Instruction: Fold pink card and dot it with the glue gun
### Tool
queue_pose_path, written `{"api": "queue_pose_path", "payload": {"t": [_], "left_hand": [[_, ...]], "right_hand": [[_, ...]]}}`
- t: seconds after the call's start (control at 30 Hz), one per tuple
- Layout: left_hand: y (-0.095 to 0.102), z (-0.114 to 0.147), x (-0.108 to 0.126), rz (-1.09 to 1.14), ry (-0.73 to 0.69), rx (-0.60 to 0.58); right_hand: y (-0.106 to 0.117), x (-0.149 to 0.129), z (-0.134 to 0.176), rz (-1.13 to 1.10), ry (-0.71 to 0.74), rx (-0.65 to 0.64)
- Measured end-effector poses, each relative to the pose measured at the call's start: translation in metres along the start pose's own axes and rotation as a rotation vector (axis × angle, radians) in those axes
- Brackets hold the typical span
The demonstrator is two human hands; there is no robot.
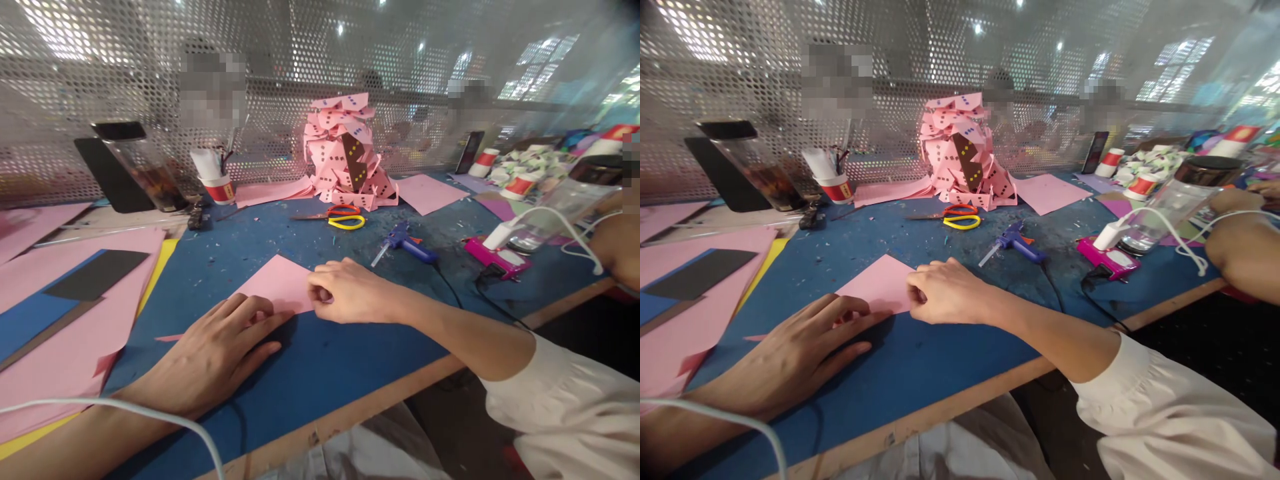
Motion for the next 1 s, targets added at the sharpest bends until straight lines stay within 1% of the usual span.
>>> {"api": "queue_pose_path", "payload": {"t": [0.1, 0.2, 0.5, 0.87, 1.0], "left_hand": [[-0.002, 0.002, -0.002, -0.001, 0.003, -0.011], [-0.004, 0.003, -0.004, 0.004, 0.007, -0.024], [-0.002, 0.001, -0.002, 0.037, 0.03, -0.032], [0.001, 0.0, 0.0, 0.011, 0.003, 0.017], [-0.003, 0.003, -0.003, 0.008, 0.01, -0.017]], "right_hand": [[0.004, 0.003, 0.002, -0.001, 0.003, -0.03], [0.008, 0.007, 0.005, -0.003, 0.003, -0.034], [0.017, 0.015, 0.014, -0.008, -0.048, -0.052], [0.023, 0.026, 0.025, -0.012, -0.08, -0.03], [0.027, 0.028, 0.03, -0.014, -0.101, -0.026]]}}
Point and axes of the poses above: each hand's wrist, its own z-axis away from the middle knuckle, its own y-axis out of the back of the hand, x = y × z, the point moved 4 cm from there along -z, towards the middle knuckle, and after that the axes turned 11 degrees about x, right-handed, at the moved point
